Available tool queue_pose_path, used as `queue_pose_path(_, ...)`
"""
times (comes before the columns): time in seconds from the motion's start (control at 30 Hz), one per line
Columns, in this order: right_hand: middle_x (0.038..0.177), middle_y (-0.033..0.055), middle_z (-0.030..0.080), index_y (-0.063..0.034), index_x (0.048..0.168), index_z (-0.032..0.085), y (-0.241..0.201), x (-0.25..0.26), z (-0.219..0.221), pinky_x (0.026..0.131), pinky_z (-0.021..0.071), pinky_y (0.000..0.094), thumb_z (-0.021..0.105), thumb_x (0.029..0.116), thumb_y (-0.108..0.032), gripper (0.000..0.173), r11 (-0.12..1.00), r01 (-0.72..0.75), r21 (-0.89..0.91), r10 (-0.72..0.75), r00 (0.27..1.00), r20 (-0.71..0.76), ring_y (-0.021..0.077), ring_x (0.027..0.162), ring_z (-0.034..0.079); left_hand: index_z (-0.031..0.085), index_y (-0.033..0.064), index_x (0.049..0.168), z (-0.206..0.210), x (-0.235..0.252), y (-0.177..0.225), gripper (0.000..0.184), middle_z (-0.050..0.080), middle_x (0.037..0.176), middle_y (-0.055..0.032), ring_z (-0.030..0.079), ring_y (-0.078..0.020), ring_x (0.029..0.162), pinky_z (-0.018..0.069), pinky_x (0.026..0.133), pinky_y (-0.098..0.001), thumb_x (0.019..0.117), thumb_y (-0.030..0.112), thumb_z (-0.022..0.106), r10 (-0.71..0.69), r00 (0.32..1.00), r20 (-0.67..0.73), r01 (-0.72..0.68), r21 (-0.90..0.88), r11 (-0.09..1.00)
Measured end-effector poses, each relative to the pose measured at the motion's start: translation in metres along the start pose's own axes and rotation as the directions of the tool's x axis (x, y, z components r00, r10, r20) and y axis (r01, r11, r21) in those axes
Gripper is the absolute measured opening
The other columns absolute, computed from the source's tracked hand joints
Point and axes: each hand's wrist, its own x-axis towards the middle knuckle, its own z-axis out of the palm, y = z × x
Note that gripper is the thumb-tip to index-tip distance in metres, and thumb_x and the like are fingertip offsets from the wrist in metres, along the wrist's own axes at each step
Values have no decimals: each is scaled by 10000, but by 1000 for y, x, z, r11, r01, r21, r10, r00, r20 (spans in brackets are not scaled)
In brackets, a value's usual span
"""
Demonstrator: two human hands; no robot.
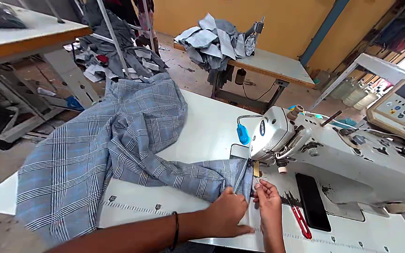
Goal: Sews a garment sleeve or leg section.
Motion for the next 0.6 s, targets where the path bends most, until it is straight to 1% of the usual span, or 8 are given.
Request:
queue_pose_path(0.07,917,101,659,95,1141,631,-2,-11,-7,629,501,203,558,1011,-44,203,998,32,-46,-34,999,-22,59,705,605,595,-102,1317,7,2,2,600,624,1254,-323,570,-469,1222,245,1107,-690,1025,422,593,-146,988,-41,134,-214,968)
queue_pose_path(0.1,925,102,668,85,1104,655,-3,-14,-10,657,507,207,573,1001,-45,186,995,58,-83,-60,998,-22,62,730,611,563,-62,1404,7,3,2,609,610,1304,-306,550,-447,1254,220,1111,-690,1029,418,586,-168,985,-38,149,-300,942)
queue_pose_path(0.17,998,142,675,74,1071,692,-5,-19,-15,722,521,239,606,980,-53,178,981,103,-165,-105,994,-4,105,810,633,514,-20,1476,10,5,4,631,595,1314,-301,536,-435,1243,199,1090,-701,1020,407,600,-156,987,-34,132,-369,920)
queue_pose_path(0.27,1040,180,655,57,1023,730,-10,-18,-18,756,537,261,661,940,-59,159,929,181,-322,-178,983,41,154,846,644,523,5,1479,17,4,7,625,603,1238,-297,547,-429,1162,225,1049,-691,1006,402,617,-136,990,-46,115,-314,943)
queue_pose_path(0.37,1053,192,656,51,1043,730,-18,-9,-13,773,539,327,741,914,-108,204,845,219,-488,-173,975,137,213,852,644,629,-19,1335,20,6,15,508,604,1192,-301,558,-451,1143,269,1019,-688,1007,367,603,-140,987,-72,122,-217,969)
queue_pose_path(0.43,1065,211,665,67,1081,709,-23,-4,-7,810,538,392,753,908,-104,248,777,217,-590,-141,975,172,267,877,655,644,-32,1290,22,10,21,466,592,1242,-313,549,-465,1193,291,1024,-688,1008,335,592,-163,985,-47,154,-163,975)
queue_pose_path(0.53,1057,226,688,86,1106,682,-20,5,-4,847,540,424,688,927,-24,210,741,186,-645,-111,982,156,298,908,677,567,-66,1368,24,15,27,524,542,1337,-314,515,-460,1262,307,1049,-661,1029,333,580,-159,986,39,162,-81,983)
queue_pose_path(0.6,1017,215,694,81,1082,695,-17,7,-6,803,544,404,658,928,10,174,756,191,-627,-141,982,129,277,853,674,507,-94,1411,21,14,23,603,539,1358,-299,503,-451,1293,272,1094,-661,1035,369,594,-80,996,48,80,4,997)
